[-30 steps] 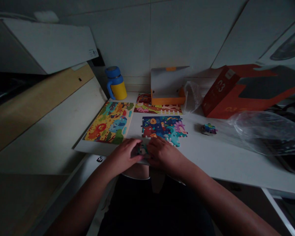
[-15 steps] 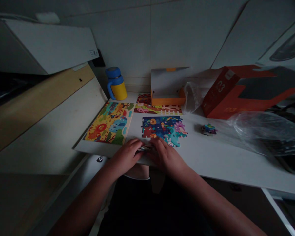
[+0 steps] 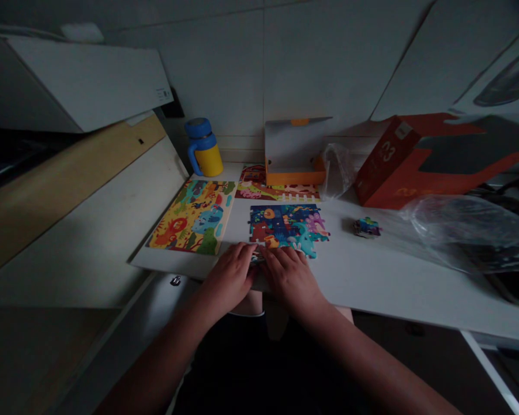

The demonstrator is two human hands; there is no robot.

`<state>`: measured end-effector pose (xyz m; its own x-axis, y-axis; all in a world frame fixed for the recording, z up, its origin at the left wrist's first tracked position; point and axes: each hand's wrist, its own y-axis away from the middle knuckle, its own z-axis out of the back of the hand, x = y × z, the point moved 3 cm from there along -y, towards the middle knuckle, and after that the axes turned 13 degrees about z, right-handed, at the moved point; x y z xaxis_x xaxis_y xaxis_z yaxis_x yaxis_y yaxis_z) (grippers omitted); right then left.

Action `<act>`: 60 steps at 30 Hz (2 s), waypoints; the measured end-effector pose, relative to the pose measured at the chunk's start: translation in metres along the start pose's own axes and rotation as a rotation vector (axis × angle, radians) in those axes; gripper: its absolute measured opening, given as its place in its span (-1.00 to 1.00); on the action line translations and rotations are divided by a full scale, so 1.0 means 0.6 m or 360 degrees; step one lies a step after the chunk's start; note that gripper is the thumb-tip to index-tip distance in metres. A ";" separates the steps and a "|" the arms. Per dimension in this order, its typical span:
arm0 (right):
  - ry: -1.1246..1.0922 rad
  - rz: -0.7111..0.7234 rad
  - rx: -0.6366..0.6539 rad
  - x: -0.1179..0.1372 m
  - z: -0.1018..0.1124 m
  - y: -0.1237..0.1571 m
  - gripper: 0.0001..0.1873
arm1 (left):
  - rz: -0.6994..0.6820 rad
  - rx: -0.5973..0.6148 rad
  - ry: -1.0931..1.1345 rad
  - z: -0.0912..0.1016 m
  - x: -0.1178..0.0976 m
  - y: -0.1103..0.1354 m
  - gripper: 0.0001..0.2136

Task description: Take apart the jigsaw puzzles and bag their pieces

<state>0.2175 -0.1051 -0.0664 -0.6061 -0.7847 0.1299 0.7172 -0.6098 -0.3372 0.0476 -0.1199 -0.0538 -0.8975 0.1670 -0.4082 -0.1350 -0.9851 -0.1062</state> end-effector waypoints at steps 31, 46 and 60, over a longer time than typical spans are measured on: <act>-0.0834 -0.1123 -0.0571 -0.413 0.152 0.184 -0.53 | 0.0051 -0.0336 0.0227 -0.016 0.043 -0.012 -0.76; -0.0704 -0.1205 -0.0329 -0.448 0.136 0.195 -0.64 | 0.0004 -0.0352 0.0250 -0.015 0.043 -0.014 -0.81; 0.0166 -0.0880 -0.0344 -0.410 0.164 0.175 -0.73 | 0.0019 -0.0351 0.0268 -0.016 0.044 -0.012 -0.82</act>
<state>0.4758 0.0129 -0.0422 -0.9078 -0.3356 0.2515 0.2063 -0.8795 -0.4290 0.0289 -0.1080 -0.0724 -0.8135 0.1780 -0.5537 -0.0138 -0.9576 -0.2876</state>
